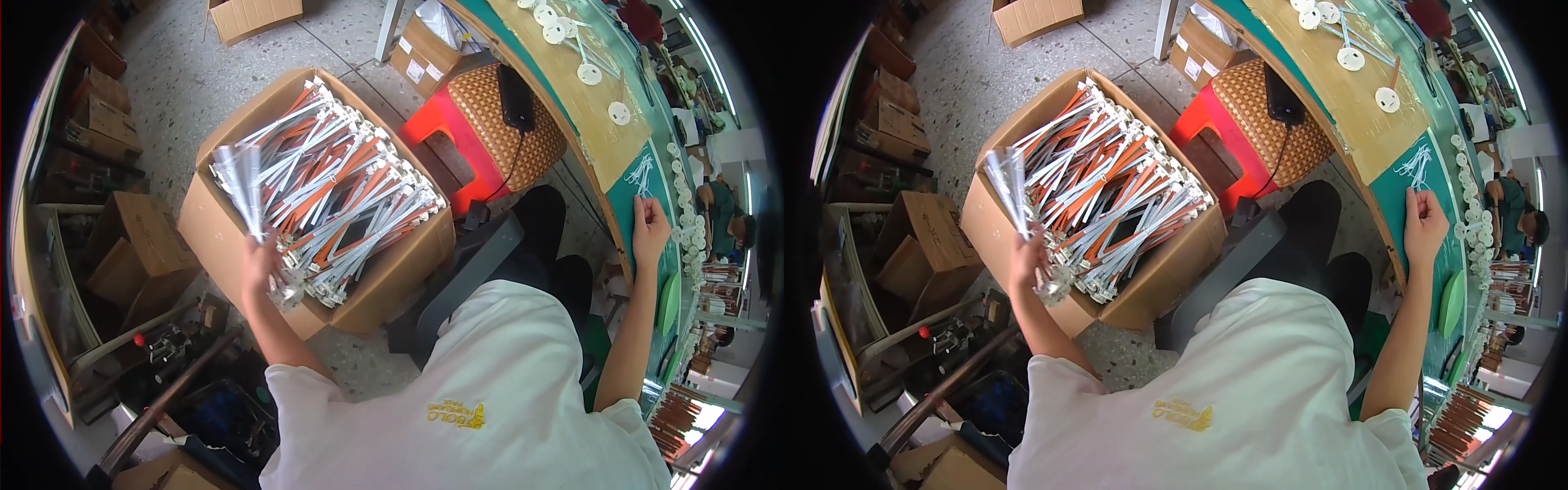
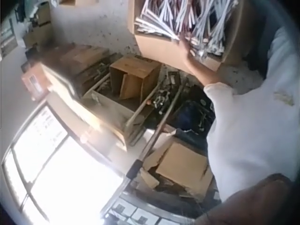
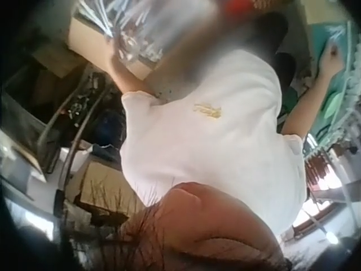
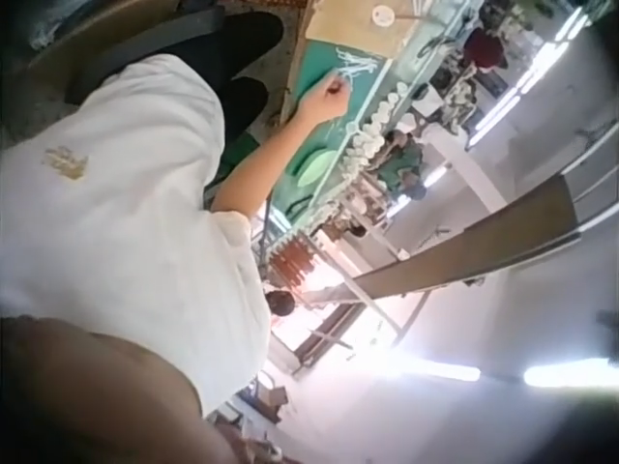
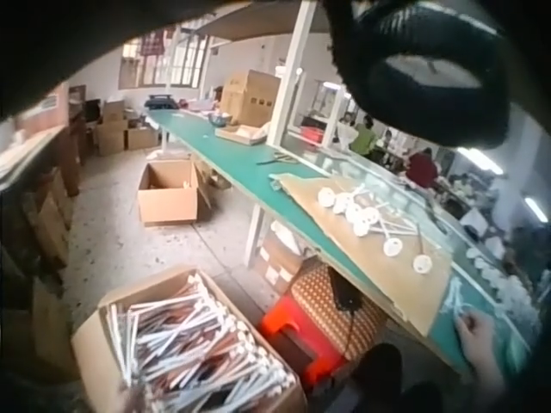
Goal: Bundling LED light strips with attached bases using ties and placing them into a cardboard box.
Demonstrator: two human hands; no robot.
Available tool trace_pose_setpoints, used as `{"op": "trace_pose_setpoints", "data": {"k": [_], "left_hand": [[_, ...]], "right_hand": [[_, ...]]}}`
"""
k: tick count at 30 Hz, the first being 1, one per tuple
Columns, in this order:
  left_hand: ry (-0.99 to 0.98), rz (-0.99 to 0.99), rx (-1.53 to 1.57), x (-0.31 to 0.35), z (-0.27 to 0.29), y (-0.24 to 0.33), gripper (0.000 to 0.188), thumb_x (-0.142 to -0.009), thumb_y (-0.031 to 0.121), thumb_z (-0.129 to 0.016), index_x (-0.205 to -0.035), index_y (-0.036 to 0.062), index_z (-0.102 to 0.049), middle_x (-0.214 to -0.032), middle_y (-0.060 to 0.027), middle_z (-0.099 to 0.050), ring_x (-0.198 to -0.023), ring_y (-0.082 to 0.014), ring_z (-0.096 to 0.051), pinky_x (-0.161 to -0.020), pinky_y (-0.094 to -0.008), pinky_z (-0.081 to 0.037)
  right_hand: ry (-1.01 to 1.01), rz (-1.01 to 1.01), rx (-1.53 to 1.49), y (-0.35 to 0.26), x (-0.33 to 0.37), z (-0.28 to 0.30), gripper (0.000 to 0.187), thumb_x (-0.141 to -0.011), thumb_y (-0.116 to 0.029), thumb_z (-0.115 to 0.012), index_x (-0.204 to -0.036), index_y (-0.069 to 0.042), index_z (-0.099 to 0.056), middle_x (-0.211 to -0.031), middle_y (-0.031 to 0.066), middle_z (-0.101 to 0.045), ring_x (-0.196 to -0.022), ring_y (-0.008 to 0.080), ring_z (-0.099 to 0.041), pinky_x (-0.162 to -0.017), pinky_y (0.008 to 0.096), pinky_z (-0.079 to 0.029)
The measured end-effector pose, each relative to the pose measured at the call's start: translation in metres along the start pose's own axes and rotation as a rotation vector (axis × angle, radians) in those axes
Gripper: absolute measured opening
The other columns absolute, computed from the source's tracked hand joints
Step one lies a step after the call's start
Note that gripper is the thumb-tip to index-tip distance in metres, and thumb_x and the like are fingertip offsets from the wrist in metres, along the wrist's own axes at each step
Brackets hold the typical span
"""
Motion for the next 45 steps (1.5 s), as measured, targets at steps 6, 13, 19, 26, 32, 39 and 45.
{"op": "trace_pose_setpoints", "data": {"k": [6, 13, 19, 26, 32, 39, 45], "left_hand": [[-0.092, -0.013, 0.034, 0.011, -0.013, 0.024, 0.011, -0.091, 0.015, -0.06, -0.098, 0.0071, -0.054, -0.06, 0.0029, -0.047, -0.044, -0.008, -0.043, -0.042, -0.0254, -0.036], [-0.126, -0.132, -1.128, 0.039, -0.112, -0.009, 0.039, -0.085, 0.028, -0.06, -0.112, 0.005, -0.044, -0.087, -0.0272, -0.065, -0.083, -0.0473, -0.064, -0.073, -0.0547, -0.052], [-0.263, -0.069, -1.451, 0.045, -0.136, -0.066, 0.048, -0.089, 0.029, -0.057, -0.129, 0.0146, -0.037, -0.112, -0.0217, -0.062, -0.101, -0.0361, -0.064, -0.085, -0.048, -0.051], [-0.48, -0.343, -1.398, 0.04, -0.109, -0.061, 0.029, -0.089, 0.026, -0.053, -0.115, 0.0114, -0.049, -0.111, -0.0149, -0.063, -0.103, -0.0334, -0.063, -0.085, -0.0497, -0.049], [-0.459, -0.387, -1.392, 0.046, -0.112, -0.073, 0.023, -0.091, 0.024, -0.049, -0.111, 0.0115, -0.049, -0.105, -0.0148, -0.063, -0.101, -0.0337, -0.063, -0.088, -0.0509, -0.047], [-0.469, -0.366, -1.427, 0.04, -0.116, -0.078, 0.032, -0.094, 0.03, -0.047, -0.121, 0.0125, -0.046, -0.124, -0.0163, -0.053, -0.116, -0.0352, -0.054, -0.095, -0.0516, -0.041], [-0.428, -0.206, -1.601, 0.06, -0.098, -0.045, 0.07, -0.08, 0.05, -0.065, -0.136, 0.0155, -0.039, -0.13, -0.0132, -0.05, -0.123, -0.0317, -0.049, -0.101, -0.0484, -0.037]], "right_hand": [[0.001, -0.011, 0.005, 0.004, 0.002, 0.005, 0.027, -0.091, -0.019, -0.064, -0.072, -0.003, -0.054, -0.059, -0.005, -0.039, -0.056, 0.0041, -0.033, -0.05, 0.0217, -0.027], [0.003, 0.002, -0.016, 0.0, 0.003, 0.0, 0.027, -0.091, -0.018, -0.064, -0.072, -0.002, -0.053, -0.059, -0.005, -0.039, -0.056, 0.0042, -0.033, -0.051, 0.0217, -0.027], [0.005, 0.008, -0.031, -0.003, 0.001, 0.0, 0.026, -0.091, -0.017, -0.064, -0.072, -0.002, -0.054, -0.059, -0.0047, -0.04, -0.056, 0.0043, -0.033, -0.051, 0.0217, -0.028], [0.01, 0.002, 0.004, 0.0, 0.002, 0.001, 0.026, -0.091, -0.017, -0.064, -0.073, -0.002, -0.054, -0.059, -0.0047, -0.039, -0.056, 0.0041, -0.033, -0.051, 0.0213, -0.027], [-0.002, -0.006, 0.002, -0.002, 0.002, 0.001, 0.026, -0.091, -0.017, -0.064, -0.072, -0.002, -0.054, -0.059, -0.0049, -0.039, -0.056, 0.004, -0.033, -0.05, 0.0215, -0.027], [0.033, 0.022, 0.042, -0.004, 0.003, 0.001, 0.026, -0.091, -0.017, -0.064, -0.073, -0.002, -0.054, -0.059, -0.0045, -0.039, -0.056, 0.0045, -0.034, -0.05, 0.0223, -0.028], [0.021, 0.001, 0.037, -0.011, 0.006, 0.0, 0.025, -0.092, -0.016, -0.064, -0.074, -0.003, -0.052, -0.062, -0.005, -0.038, -0.059, 0.004, -0.032, -0.052, 0.0211, -0.027]]}}
Point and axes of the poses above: each hand's wrist, its own x-axis away from the middle knuckle, its own z-axis out of the back of the hand, y = z × x, the point moved 1 cm from there along -x, towards the middle knuckle
